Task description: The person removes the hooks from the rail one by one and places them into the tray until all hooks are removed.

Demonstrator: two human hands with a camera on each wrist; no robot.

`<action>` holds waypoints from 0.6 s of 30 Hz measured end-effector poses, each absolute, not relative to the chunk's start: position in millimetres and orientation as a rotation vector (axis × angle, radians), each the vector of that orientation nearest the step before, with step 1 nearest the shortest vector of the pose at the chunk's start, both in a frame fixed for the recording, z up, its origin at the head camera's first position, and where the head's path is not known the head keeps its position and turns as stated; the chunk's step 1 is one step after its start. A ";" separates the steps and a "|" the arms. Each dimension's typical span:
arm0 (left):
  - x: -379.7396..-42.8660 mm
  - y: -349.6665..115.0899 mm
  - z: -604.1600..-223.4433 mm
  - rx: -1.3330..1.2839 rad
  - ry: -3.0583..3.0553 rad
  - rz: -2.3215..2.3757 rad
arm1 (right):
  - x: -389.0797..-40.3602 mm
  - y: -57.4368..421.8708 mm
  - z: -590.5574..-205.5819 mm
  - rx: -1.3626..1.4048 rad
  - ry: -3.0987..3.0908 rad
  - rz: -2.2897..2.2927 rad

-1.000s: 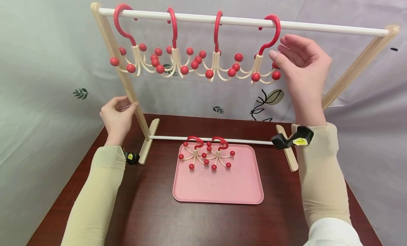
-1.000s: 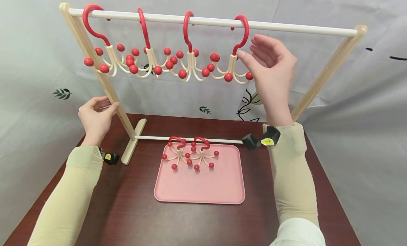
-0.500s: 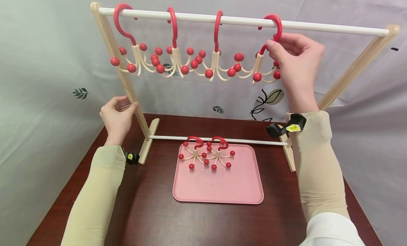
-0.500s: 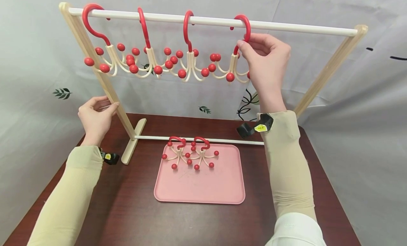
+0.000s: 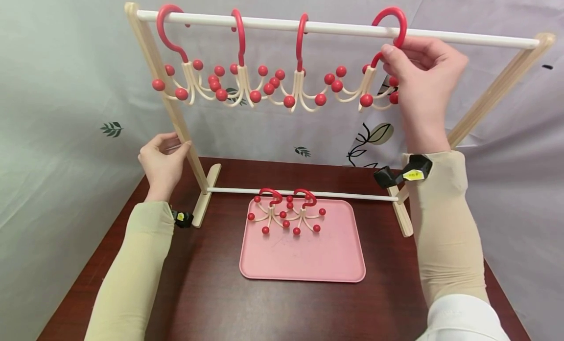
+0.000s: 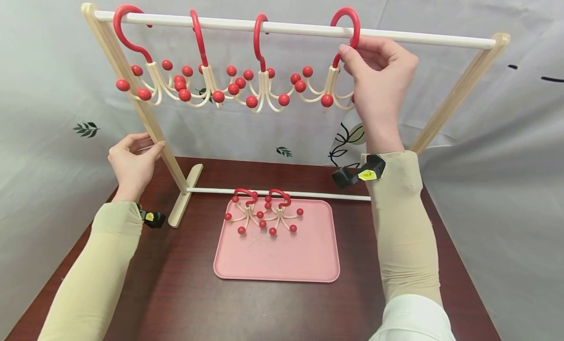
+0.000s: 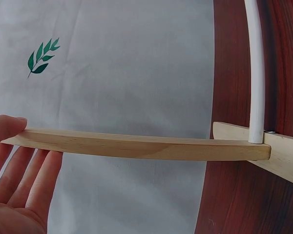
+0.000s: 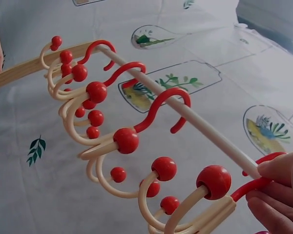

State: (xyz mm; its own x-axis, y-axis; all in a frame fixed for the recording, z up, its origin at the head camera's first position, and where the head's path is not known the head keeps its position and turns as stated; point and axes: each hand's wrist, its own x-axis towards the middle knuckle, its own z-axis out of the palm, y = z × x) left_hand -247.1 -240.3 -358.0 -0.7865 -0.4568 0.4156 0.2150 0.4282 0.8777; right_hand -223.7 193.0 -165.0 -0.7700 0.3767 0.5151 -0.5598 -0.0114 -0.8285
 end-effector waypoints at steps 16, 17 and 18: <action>-247.3 -240.2 -358.1 0.198 -2.061 -1.389 | -200.5 202.8 -169.8 0.170 -1.490 1.852; -247.4 -240.2 -358.2 0.196 -2.061 -1.389 | -198.2 203.3 -171.9 0.170 -1.497 1.844; -247.5 -240.1 -358.3 0.196 -2.060 -1.389 | -196.0 203.7 -174.1 0.172 -1.505 1.832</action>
